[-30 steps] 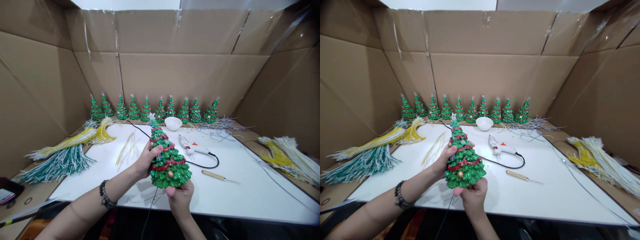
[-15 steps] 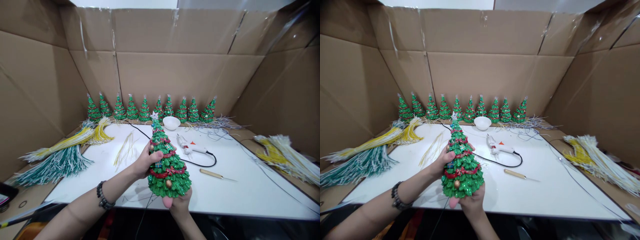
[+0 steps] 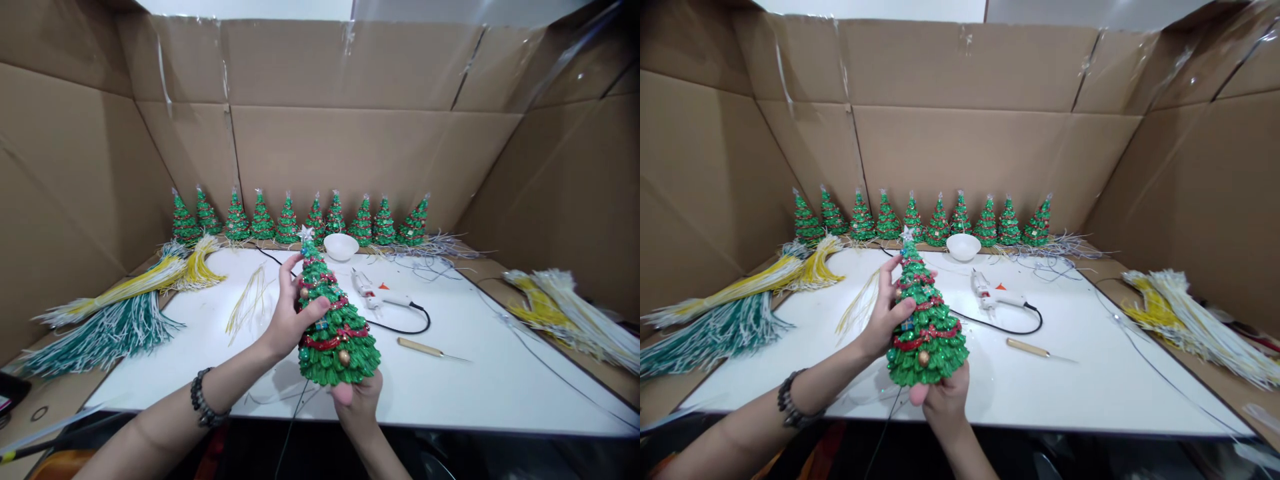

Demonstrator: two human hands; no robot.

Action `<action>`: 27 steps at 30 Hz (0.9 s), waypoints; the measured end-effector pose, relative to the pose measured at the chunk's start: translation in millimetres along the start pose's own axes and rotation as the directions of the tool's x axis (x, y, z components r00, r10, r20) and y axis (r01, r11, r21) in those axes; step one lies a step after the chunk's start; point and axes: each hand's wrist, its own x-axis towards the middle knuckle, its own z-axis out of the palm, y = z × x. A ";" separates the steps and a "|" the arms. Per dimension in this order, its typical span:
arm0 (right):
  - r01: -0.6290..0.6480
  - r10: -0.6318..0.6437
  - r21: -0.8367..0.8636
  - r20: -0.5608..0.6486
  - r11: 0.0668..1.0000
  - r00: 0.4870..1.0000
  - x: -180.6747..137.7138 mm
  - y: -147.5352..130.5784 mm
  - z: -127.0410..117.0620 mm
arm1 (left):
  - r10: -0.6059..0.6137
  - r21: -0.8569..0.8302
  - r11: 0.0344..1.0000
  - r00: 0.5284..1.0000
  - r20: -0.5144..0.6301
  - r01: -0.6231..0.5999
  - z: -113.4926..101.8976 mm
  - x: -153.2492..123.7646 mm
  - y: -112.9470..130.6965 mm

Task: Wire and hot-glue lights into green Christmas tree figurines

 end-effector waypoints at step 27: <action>0.129 -0.108 -0.129 0.153 0.983 0.982 16.1 -10.5 -9.3 | 0.199 0.351 0.910 0.975 0.099 -0.221 -5.6 5.1 3.0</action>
